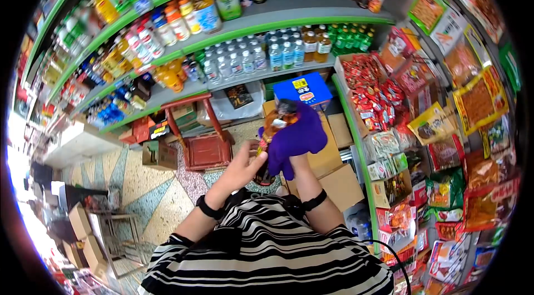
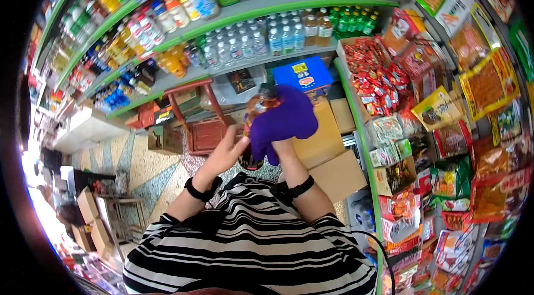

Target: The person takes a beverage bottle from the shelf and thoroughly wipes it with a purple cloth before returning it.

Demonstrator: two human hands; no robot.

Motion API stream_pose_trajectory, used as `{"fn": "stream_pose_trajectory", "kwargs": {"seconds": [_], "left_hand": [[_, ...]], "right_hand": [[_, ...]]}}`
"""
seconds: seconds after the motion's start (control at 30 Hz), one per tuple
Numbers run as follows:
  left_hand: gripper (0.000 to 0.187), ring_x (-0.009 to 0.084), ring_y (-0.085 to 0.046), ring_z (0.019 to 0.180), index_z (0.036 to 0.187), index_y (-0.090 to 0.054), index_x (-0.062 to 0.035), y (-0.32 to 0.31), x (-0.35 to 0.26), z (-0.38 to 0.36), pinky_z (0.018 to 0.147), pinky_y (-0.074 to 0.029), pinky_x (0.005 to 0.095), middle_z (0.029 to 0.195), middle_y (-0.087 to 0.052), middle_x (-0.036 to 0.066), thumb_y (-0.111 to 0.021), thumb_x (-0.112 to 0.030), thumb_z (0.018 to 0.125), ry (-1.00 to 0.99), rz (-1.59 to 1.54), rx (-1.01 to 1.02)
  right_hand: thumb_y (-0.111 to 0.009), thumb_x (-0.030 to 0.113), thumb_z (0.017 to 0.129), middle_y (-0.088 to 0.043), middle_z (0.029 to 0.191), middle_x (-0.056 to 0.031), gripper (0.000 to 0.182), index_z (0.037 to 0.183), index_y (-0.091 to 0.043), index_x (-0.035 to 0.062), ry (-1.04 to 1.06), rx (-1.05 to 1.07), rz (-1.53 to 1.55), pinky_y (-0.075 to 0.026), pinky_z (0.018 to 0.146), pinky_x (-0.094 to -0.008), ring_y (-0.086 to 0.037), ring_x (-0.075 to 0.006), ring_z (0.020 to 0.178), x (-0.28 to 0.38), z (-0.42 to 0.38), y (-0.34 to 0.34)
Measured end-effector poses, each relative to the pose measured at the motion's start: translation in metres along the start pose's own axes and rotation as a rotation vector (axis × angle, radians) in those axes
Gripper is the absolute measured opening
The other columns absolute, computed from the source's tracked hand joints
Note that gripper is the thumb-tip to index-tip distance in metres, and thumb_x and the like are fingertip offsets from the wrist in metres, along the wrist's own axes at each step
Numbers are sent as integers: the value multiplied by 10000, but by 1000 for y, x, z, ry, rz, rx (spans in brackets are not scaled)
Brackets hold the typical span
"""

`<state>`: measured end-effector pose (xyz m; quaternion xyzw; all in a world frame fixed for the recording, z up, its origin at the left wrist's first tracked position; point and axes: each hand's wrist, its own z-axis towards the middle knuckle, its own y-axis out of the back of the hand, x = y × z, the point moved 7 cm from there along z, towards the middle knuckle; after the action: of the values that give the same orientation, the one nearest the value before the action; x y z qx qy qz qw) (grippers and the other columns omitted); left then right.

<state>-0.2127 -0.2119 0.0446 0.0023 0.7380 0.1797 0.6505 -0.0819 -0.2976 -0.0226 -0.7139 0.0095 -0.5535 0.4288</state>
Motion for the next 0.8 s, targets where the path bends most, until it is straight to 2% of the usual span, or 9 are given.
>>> {"fn": "stream_pose_trajectory", "kwargs": {"seconds": [0.07, 0.13, 0.23, 0.33, 0.4, 0.5, 0.53, 0.63, 0.8], "left_hand": [[508, 279, -534, 1100, 1238, -377, 69, 8, -2, 8, 951, -426, 363, 1176, -524, 215, -552, -297, 932, -45, 88, -90], [437, 203, -557, 1022, 1216, -414, 38, 12, -35, 11, 861, -467, 309, 1146, -532, 163, -619, -169, 891, -104, -91, -184], [366, 116, -558, 867, 1168, -449, 4, 7, -63, 17, 770, -456, 241, 1022, -572, 87, -635, -100, 870, -240, 34, -304], [264, 100, -553, 813, 1087, -510, 0, 4, -52, 26, 757, -454, 236, 902, -591, 53, -631, -102, 876, -202, 56, -364], [209, 93, -562, 817, 1061, -521, -6, 1, -37, 33, 739, -455, 230, 901, -593, 42, -608, -86, 889, -125, -87, -335], [214, 93, -577, 828, 1082, -510, -25, -6, -44, 36, 736, -461, 222, 931, -602, 42, -598, -83, 895, -111, -156, -292], [216, 93, -575, 827, 1085, -510, -27, -6, -46, 39, 730, -460, 218, 937, -604, 43, -597, -80, 895, -116, -204, -282], [217, 94, -568, 824, 1098, -512, -36, -3, -56, 47, 713, -460, 208, 961, -611, 47, -585, -73, 896, -174, -290, -291], [204, 165, -574, 907, 1101, -513, -16, 16, -62, 58, 829, -470, 310, 934, -602, 86, -549, -76, 909, -325, -457, -342]], "right_hand": [[-495, 263, 938, -566, 1107, -106, 353, 1212, -479, 41, 49, 73, -197, -447, 920, -332, -548, -209, 1041, 1, -3, 3], [-498, 251, 938, -565, 1116, -102, 353, 1220, -478, 41, 124, 179, -436, -442, 926, -326, -543, -203, 1052, -2, -10, -1], [-502, 233, 937, -562, 1129, -97, 353, 1232, -476, 41, 288, 347, -750, -435, 935, -317, -535, -195, 1069, -9, -25, -13], [-507, 216, 936, -559, 1141, -91, 356, 1244, -474, 41, 400, 433, -925, -427, 944, -308, -527, -186, 1085, -16, -42, -19], [-510, 204, 936, -557, 1150, -88, 358, 1252, -472, 41, 328, 429, -865, -422, 950, -302, -521, -180, 1096, -15, -43, -18], [-522, 189, 929, -561, 1151, -81, 375, 1270, -470, 40, -50, 409, -504, -421, 946, -292, -521, -157, 1105, -5, -41, -13], [-540, 186, 920, -577, 1110, -83, 338, 1221, -496, 40, -100, 405, -443, -453, 880, -298, -551, -157, 1030, -16, -37, -4], [-539, 195, 923, -577, 1110, -84, 337, 1221, -496, 42, -172, 416, -313, -459, 872, -304, -558, -162, 1018, -24, -34, 11], [-536, 209, 928, -577, 1110, -85, 338, 1221, -496, 46, -222, 411, -181, -469, 857, -313, -568, -169, 999, -23, -32, 23]]}}
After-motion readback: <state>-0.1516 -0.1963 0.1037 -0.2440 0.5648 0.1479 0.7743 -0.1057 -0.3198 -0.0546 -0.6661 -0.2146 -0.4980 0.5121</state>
